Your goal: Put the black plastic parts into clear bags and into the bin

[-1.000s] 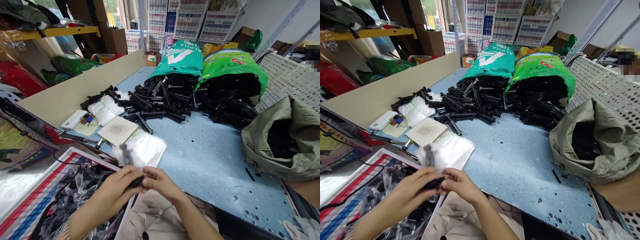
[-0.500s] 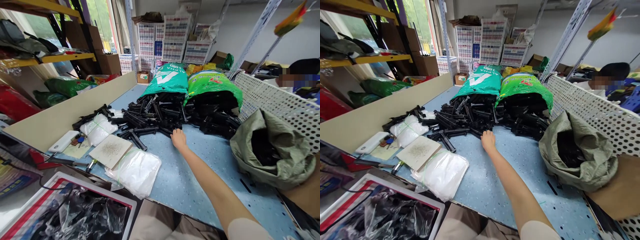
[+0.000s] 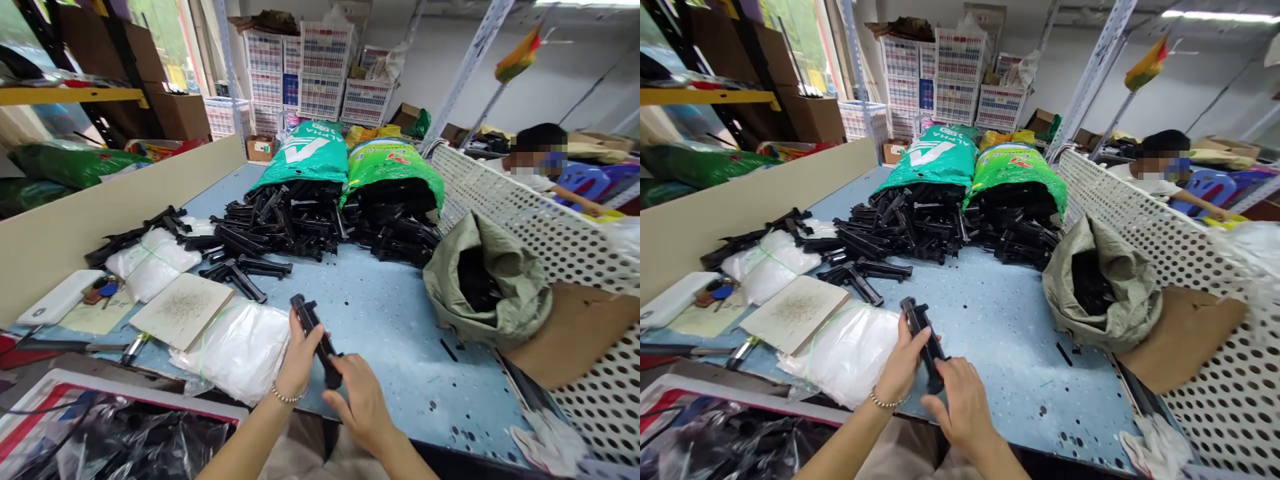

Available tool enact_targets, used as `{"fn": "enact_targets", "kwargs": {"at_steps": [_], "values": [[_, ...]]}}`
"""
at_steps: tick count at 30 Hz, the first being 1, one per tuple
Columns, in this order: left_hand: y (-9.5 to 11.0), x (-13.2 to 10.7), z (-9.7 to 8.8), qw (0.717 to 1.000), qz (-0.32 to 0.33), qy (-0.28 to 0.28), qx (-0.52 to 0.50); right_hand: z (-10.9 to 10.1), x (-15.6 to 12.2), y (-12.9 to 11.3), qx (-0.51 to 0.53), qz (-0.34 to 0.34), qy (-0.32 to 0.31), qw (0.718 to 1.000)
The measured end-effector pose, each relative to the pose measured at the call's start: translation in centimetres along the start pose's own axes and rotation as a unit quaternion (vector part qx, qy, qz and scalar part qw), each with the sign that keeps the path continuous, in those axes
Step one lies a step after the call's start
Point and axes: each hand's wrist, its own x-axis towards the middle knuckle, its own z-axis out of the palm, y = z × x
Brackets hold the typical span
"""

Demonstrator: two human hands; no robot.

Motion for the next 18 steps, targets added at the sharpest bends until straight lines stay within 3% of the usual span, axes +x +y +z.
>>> {"fn": "enact_targets", "kwargs": {"at_steps": [2, 5, 8, 11, 13, 14, 18], "values": [[0.2, 0.3, 2.0, 0.999, -0.027, -0.026, 0.035, -1.5, -0.2, 0.0, 0.03, -0.018, 0.027, 0.999], [0.4, -1.4, 3.1, 0.989, -0.05, -0.096, 0.097, -3.7, 1.6, 1.7, -0.018, -0.003, 0.113, 0.993], [0.2, -3.0, 3.6, 0.982, -0.061, -0.125, 0.124, -4.2, 4.1, 3.6, -0.074, -0.034, 0.102, 0.991], [-0.4, -2.9, 4.1, 0.985, -0.036, -0.088, 0.142, -3.2, 5.3, 4.1, -0.02, 0.031, 0.07, 0.997], [-0.5, -2.1, 4.1, 0.988, -0.031, -0.046, 0.141, -2.5, 4.6, 3.7, 0.039, 0.092, 0.049, 0.994], [-0.4, -1.6, 4.1, 0.99, -0.04, -0.031, 0.132, -2.3, 3.8, 3.3, 0.049, 0.092, 0.037, 0.994], [0.4, 0.4, 3.7, 0.992, -0.102, -0.033, 0.07, -1.7, -0.1, 1.8, -0.063, -0.073, 0.021, 0.995]]}}
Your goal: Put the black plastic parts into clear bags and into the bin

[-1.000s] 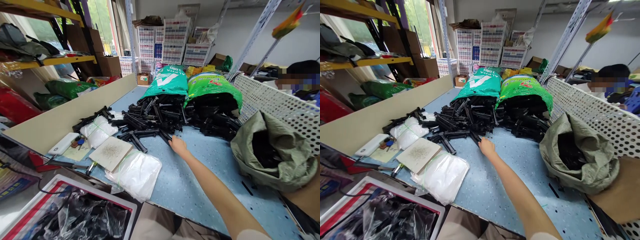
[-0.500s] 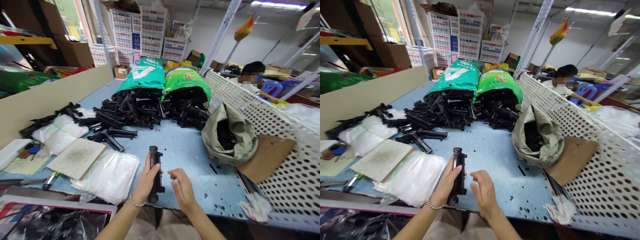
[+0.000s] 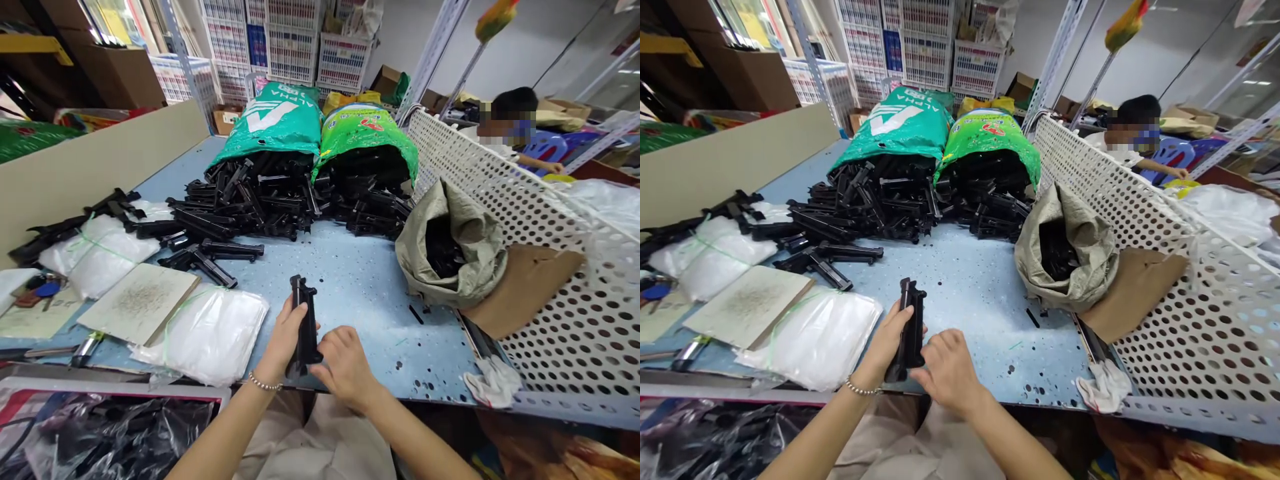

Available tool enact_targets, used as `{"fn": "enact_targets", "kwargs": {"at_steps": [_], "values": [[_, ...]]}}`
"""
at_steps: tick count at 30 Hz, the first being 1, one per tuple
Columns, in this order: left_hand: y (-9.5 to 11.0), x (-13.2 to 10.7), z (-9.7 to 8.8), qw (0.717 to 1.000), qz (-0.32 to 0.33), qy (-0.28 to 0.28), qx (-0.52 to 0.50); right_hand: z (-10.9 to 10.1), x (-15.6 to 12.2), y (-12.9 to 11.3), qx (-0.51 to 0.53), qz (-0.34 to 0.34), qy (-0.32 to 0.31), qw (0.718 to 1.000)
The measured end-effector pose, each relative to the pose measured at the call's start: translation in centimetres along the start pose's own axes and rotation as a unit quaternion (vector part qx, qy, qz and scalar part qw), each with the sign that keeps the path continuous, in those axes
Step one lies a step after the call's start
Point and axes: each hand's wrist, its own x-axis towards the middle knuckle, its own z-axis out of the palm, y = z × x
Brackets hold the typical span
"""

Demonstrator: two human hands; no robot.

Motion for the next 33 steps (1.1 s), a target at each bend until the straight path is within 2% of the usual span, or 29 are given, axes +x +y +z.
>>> {"fn": "enact_targets", "kwargs": {"at_steps": [3, 6, 8, 10, 11, 14, 16, 17, 19, 21, 22, 23, 25, 26, 27, 28, 29, 31, 32, 33], "values": [[0.0, 1.4, -0.4, 1.0, 0.0, -0.017, -0.01, -0.2, -0.4, 0.2, -0.063, -0.082, -0.009, 0.995], [-1.5, 2.7, -0.4, 0.993, 0.057, 0.027, 0.101, -0.6, 3.8, 2.3, -0.038, -0.098, -0.094, 0.99], [-3.1, 3.1, 0.0, 0.971, 0.079, 0.058, 0.218, -0.6, 8.9, 4.3, -0.011, -0.012, -0.126, 0.992], [-4.5, 3.1, 0.8, 0.943, 0.08, 0.068, 0.314, 0.0, 14.8, 6.2, 0.008, 0.169, -0.109, 0.98], [-5.1, 3.0, 1.3, 0.931, 0.082, 0.067, 0.35, 0.5, 17.6, 7.0, 0.037, 0.277, -0.085, 0.956], [-6.0, 2.9, 1.7, 0.907, 0.103, 0.042, 0.406, 2.1, 24.0, 9.0, 0.086, 0.374, -0.07, 0.921], [-5.8, 3.1, 1.0, 0.911, 0.118, 0.021, 0.396, 2.7, 25.6, 9.9, 0.135, 0.394, -0.084, 0.905], [-5.5, 3.4, 0.4, 0.921, 0.12, 0.012, 0.371, 2.8, 25.5, 10.2, 0.164, 0.405, -0.09, 0.895], [-4.5, 4.1, -0.9, 0.957, 0.101, 0.005, 0.272, 2.5, 23.4, 10.2, 0.22, 0.42, -0.097, 0.875], [-3.2, 4.9, -1.6, 0.992, 0.059, 0.005, 0.112, 1.8, 19.5, 9.3, 0.271, 0.429, -0.102, 0.856], [-2.4, 5.3, -1.7, 0.999, 0.042, -0.002, 0.015, 1.4, 17.0, 8.5, 0.297, 0.432, -0.108, 0.844], [-1.6, 5.6, -1.5, 0.996, 0.029, -0.018, -0.081, 0.9, 14.4, 7.6, 0.334, 0.43, -0.116, 0.831], [0.0, 6.1, -0.8, 0.97, 0.012, -0.059, -0.237, -0.1, 9.6, 5.5, 0.492, 0.416, -0.147, 0.751], [0.7, 6.1, -0.4, 0.956, 0.005, -0.069, -0.286, -0.6, 7.6, 4.6, 0.52, 0.412, -0.178, 0.727], [1.2, 5.9, 0.0, 0.948, -0.001, -0.072, -0.311, -1.1, 6.2, 3.9, 0.521, 0.405, -0.197, 0.725], [1.6, 5.6, 0.3, 0.946, -0.005, -0.068, -0.318, -1.7, 5.3, 3.4, 0.491, 0.396, -0.197, 0.75], [1.9, 5.1, 0.6, 0.948, -0.005, -0.064, -0.311, -2.2, 4.9, 3.3, 0.435, 0.38, -0.174, 0.798], [2.1, 3.8, 1.1, 0.959, -0.011, -0.08, -0.272, -3.1, 5.7, 3.5, 0.272, 0.311, -0.071, 0.908], [2.0, 3.0, 1.3, 0.964, -0.022, -0.098, -0.246, -3.4, 6.7, 3.9, 0.189, 0.258, -0.015, 0.947], [1.9, 2.3, 1.6, 0.968, -0.035, -0.112, -0.223, -3.5, 7.8, 4.2, 0.121, 0.202, 0.024, 0.972]]}}
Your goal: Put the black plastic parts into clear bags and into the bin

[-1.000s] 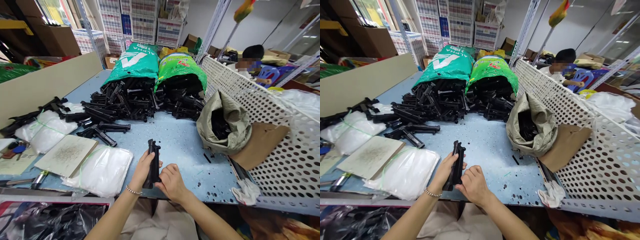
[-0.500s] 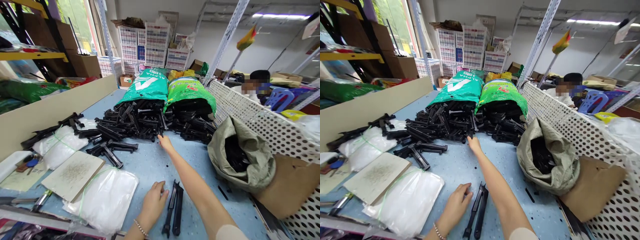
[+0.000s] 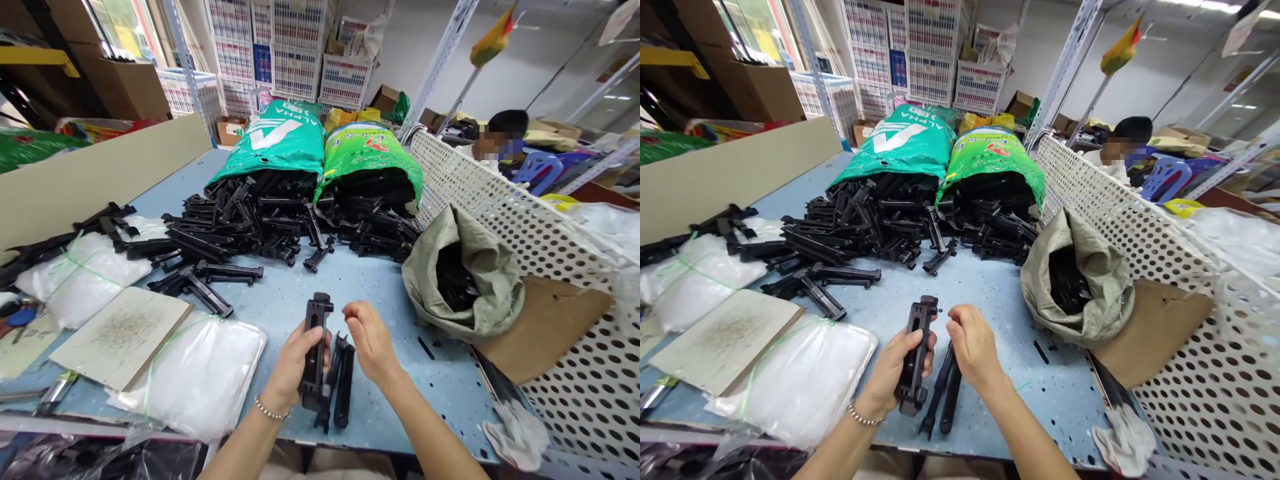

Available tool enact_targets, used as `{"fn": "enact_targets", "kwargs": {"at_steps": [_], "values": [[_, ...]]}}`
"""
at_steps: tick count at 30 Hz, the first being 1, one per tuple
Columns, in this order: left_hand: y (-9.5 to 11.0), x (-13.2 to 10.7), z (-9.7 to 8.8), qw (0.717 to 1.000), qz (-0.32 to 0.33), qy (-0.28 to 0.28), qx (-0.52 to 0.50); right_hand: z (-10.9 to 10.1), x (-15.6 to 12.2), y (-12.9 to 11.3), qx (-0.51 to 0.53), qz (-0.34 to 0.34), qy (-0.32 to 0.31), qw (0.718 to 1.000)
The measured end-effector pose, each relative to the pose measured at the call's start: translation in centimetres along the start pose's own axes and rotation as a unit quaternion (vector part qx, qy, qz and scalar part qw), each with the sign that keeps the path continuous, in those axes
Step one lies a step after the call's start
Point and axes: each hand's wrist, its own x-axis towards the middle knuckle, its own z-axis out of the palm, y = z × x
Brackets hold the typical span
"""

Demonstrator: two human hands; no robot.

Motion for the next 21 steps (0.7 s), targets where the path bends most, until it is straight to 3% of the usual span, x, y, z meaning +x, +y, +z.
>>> {"fn": "enact_targets", "kwargs": {"at_steps": [2, 3, 6, 8, 10, 13, 16, 21], "values": [[-0.5, -1.0, 0.5, 0.999, -0.017, 0.01, 0.033, 0.3, 2.2, -0.4, -0.068, -0.09, 0.032, 0.993], [-0.7, -1.2, 0.7, 0.999, -0.011, 0.027, 0.043, 0.8, 2.9, -0.7, -0.074, -0.099, 0.028, 0.992], [-0.6, -1.1, 0.5, 0.995, 0.029, 0.078, 0.053, 2.2, 2.9, -1.2, -0.002, -0.021, -0.023, 1.0], [-0.1, -0.6, -0.1, 0.994, 0.042, 0.093, 0.048, 2.8, 1.0, -1.3, 0.043, -0.02, -0.07, 0.996], [0.3, -0.1, -0.7, 0.993, 0.041, 0.103, 0.035, 3.0, -1.4, -1.2, 0.008, -0.116, -0.094, 0.989], [0.4, 0.2, -0.9, 0.995, 0.008, 0.093, 0.045, 3.0, -4.1, -0.7, -0.108, -0.268, -0.055, 0.956], [-0.1, 0.0, -0.6, 0.99, -0.005, 0.082, 0.119, 2.7, -4.6, -0.3, -0.144, -0.335, -0.035, 0.931], [-0.1, 0.2, -2.4, 0.94, 0.137, 0.183, 0.254, 3.5, -2.4, -0.7, -0.125, -0.395, -0.087, 0.906]]}}
